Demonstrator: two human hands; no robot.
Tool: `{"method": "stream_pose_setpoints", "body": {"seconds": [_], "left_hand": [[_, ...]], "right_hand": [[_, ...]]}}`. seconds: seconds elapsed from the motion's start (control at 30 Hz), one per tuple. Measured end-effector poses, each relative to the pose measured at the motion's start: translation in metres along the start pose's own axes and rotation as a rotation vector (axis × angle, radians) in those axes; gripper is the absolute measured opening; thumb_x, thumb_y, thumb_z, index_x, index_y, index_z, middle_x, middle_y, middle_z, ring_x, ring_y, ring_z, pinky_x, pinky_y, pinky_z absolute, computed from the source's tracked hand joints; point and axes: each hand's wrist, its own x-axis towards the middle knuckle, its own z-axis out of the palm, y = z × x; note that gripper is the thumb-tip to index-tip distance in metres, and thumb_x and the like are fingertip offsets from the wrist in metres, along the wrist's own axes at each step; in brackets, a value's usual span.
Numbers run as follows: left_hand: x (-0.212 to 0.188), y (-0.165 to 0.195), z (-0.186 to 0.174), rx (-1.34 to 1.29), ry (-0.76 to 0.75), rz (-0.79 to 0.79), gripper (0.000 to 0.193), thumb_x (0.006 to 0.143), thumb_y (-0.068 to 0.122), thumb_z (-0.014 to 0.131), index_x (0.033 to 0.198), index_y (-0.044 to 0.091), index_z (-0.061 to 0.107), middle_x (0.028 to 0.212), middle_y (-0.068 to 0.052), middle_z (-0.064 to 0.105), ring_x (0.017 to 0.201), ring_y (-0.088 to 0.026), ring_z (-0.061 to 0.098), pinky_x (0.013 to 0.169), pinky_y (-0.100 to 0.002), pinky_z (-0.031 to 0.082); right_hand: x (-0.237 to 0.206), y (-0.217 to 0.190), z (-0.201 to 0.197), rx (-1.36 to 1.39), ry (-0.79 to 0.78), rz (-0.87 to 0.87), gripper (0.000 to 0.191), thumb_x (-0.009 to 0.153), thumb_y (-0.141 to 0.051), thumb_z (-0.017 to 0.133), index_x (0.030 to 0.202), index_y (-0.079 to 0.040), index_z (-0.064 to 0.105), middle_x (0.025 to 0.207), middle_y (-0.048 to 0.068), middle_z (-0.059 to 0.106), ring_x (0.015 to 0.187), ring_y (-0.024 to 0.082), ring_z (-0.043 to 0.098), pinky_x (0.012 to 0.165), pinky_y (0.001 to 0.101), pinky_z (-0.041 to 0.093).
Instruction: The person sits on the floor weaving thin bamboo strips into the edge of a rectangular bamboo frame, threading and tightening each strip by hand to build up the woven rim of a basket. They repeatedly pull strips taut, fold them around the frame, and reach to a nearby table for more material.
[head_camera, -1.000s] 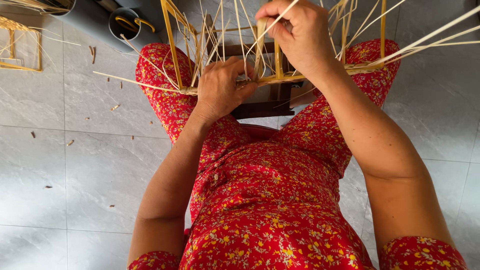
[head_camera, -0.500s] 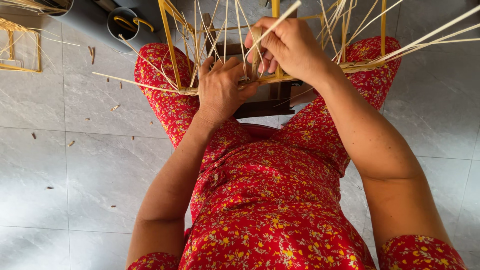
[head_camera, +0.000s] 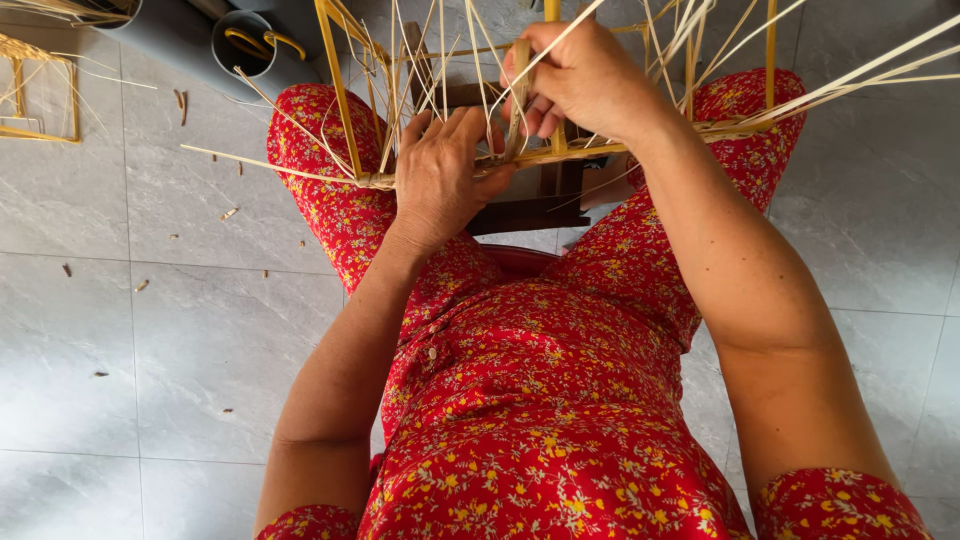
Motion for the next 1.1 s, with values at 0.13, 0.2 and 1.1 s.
{"method": "stream_pose_setpoints", "body": {"seconds": [0.13, 0.2, 1.1], "left_hand": [[0.001, -0.001, -0.002, -0.011, -0.002, 0.025, 0.038, 0.079, 0.024, 0.086, 0.098, 0.011, 0.056, 0.091, -0.007, 0.064, 0.093, -0.03, 0.068, 0.103, -0.048, 0.044], [0.0, -0.002, -0.007, -0.045, -0.003, 0.068, 0.032, 0.082, 0.02, 0.083, 0.101, 0.013, 0.058, 0.094, -0.006, 0.065, 0.097, -0.028, 0.068, 0.102, -0.046, 0.045], [0.003, -0.004, -0.006, -0.147, -0.075, -0.045, 0.017, 0.095, 0.032, 0.075, 0.096, 0.015, 0.074, 0.095, -0.002, 0.07, 0.089, -0.027, 0.069, 0.091, -0.045, 0.05]], "right_hand": [[0.003, 0.0, 0.008, -0.067, 0.031, 0.005, 0.01, 0.106, -0.007, 0.055, 0.104, -0.002, 0.064, 0.081, 0.005, 0.072, 0.06, 0.01, 0.07, 0.048, 0.0236, 0.056], [0.004, 0.001, 0.014, -0.158, 0.067, 0.019, 0.011, 0.105, -0.01, 0.061, 0.101, -0.002, 0.067, 0.076, 0.007, 0.071, 0.058, 0.01, 0.069, 0.046, 0.0251, 0.055], [-0.133, 0.074, 0.038, 0.311, -0.509, 0.079, 0.037, 0.105, -0.029, 0.062, 0.093, 0.002, 0.077, 0.083, 0.013, 0.078, 0.071, 0.019, 0.074, 0.064, 0.0311, 0.062]]}}
